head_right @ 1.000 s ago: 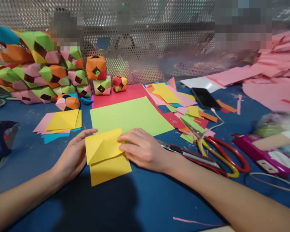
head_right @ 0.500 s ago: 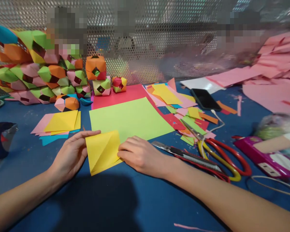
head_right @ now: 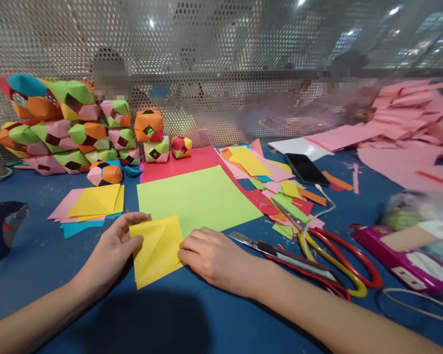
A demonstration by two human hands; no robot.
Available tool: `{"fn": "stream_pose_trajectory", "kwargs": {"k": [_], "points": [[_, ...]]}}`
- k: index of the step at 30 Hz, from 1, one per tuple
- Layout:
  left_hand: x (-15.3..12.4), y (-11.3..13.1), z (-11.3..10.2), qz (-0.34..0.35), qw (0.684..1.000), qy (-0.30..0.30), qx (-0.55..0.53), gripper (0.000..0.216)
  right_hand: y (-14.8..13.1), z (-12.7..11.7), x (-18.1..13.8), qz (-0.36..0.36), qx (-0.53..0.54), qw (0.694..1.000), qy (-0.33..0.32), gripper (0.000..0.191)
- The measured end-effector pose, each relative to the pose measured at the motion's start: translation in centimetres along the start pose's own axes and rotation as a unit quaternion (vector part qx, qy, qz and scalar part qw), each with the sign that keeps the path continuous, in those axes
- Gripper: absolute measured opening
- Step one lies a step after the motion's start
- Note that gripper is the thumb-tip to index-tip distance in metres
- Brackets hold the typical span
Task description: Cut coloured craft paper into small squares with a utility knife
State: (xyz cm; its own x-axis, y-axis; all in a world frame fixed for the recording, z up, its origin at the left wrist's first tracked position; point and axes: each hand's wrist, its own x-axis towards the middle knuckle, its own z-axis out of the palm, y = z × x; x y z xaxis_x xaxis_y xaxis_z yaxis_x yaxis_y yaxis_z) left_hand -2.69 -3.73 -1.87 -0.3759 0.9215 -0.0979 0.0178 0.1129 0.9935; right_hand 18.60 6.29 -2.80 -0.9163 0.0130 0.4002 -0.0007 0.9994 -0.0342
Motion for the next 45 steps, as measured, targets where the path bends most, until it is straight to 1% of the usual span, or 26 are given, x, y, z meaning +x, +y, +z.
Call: {"fn": "stream_pose_trajectory", "kwargs": {"k": [5,8,11,13,15,16,18,19,20,21,22,23,25,26,29,32,34,36,40,42,43,45], "points": [[0.0,0.1,0.1,-0.012,1.000,0.005,-0.010,0.042,-0.3,-0.2,0.2,0.006,-0.018,1.000,-0.016,0.023],[0.1,0.0,0.1,-0.003,1.000,0.015,-0.018,0.040,-0.8,-0.4,0.2,0.026,-0.013,0.999,-0.017,0.022],[-0.1,0.3,0.1,0.031,0.999,0.020,-0.022,0.038,-1.5,-0.4,0.1,0.080,0.032,0.996,0.015,0.018],[-0.4,0.8,0.1,0.055,0.998,0.010,-0.026,0.036,-1.7,-0.4,0.0,0.127,0.103,0.985,0.056,0.016],[-0.8,1.6,0.2,0.066,0.997,-0.004,-0.037,0.035,-1.8,-0.3,0.1,0.204,0.177,0.956,0.110,0.010],[-1.0,1.9,0.2,0.065,0.997,-0.010,-0.044,0.035,-1.8,-0.3,0.2,0.260,0.211,0.933,0.133,0.010],[-1.3,2.4,0.2,0.064,0.996,-0.014,-0.060,0.035,-1.7,-0.4,0.5,0.370,0.289,0.870,0.150,0.027],[-1.5,2.5,0.2,0.065,0.995,-0.014,-0.069,0.034,-1.7,-0.5,0.6,0.403,0.339,0.838,0.143,0.035],[-1.5,2.5,0.2,0.066,0.995,-0.014,-0.078,0.033,-1.7,-0.7,0.6,0.418,0.394,0.809,0.126,0.038],[-1.5,2.5,0.3,0.067,0.994,-0.012,-0.087,0.032,-1.7,-0.9,0.6,0.418,0.445,0.786,0.100,0.035],[-1.6,2.4,0.3,0.066,0.993,-0.010,-0.097,0.031,-1.7,-1.2,0.6,0.412,0.481,0.771,0.073,0.030],[-1.6,2.3,0.3,0.061,0.992,-0.006,-0.109,0.032,-1.8,-1.4,0.6,0.407,0.499,0.763,0.051,0.028],[-1.6,2.1,0.4,0.044,0.990,0.004,-0.131,0.036,-1.8,-1.8,0.4,0.412,0.498,0.763,0.027,0.034],[-1.6,2.0,0.5,0.032,0.990,0.006,-0.140,0.039,-1.8,-1.9,0.3,0.417,0.490,0.765,0.032,0.035],[-1.7,1.5,0.8,-0.015,0.987,-0.014,-0.157,0.050,-1.5,-2.0,0.1,0.429,0.469,0.767,0.087,0.034],[-1.8,0.9,0.9,-0.047,0.988,-0.056,-0.139,0.057,-1.0,-1.8,0.0,0.453,0.461,0.751,0.135,0.037],[-1.8,0.5,0.9,-0.050,0.990,-0.069,-0.113,0.061,-0.9,-1.6,0.1,0.464,0.478,0.731,0.148,0.038],[-1.6,0.4,1.0,-0.044,0.993,-0.064,-0.090,0.063,-0.9,-1.4,0.1,0.466,0.500,0.714,0.147,0.039],[-1.4,0.6,1.2,-0.024,0.997,-0.051,-0.060,0.060,-1.0,-1.0,0.0,0.468,0.520,0.701,0.139,0.037],[-1.3,0.7,1.4,-0.018,0.998,-0.043,-0.051,0.057,-1.0,-0.8,0.0,0.468,0.525,0.694,0.153,0.034],[-1.2,0.7,1.4,-0.016,0.998,-0.038,-0.047,0.056,-1.0,-0.8,0.0,0.467,0.527,0.691,0.164,0.036],[-1.2,0.7,1.4,-0.013,0.998,-0.034,-0.041,0.055,-1.0,-0.7,0.1,0.463,0.529,0.687,0.184,0.046]]}}
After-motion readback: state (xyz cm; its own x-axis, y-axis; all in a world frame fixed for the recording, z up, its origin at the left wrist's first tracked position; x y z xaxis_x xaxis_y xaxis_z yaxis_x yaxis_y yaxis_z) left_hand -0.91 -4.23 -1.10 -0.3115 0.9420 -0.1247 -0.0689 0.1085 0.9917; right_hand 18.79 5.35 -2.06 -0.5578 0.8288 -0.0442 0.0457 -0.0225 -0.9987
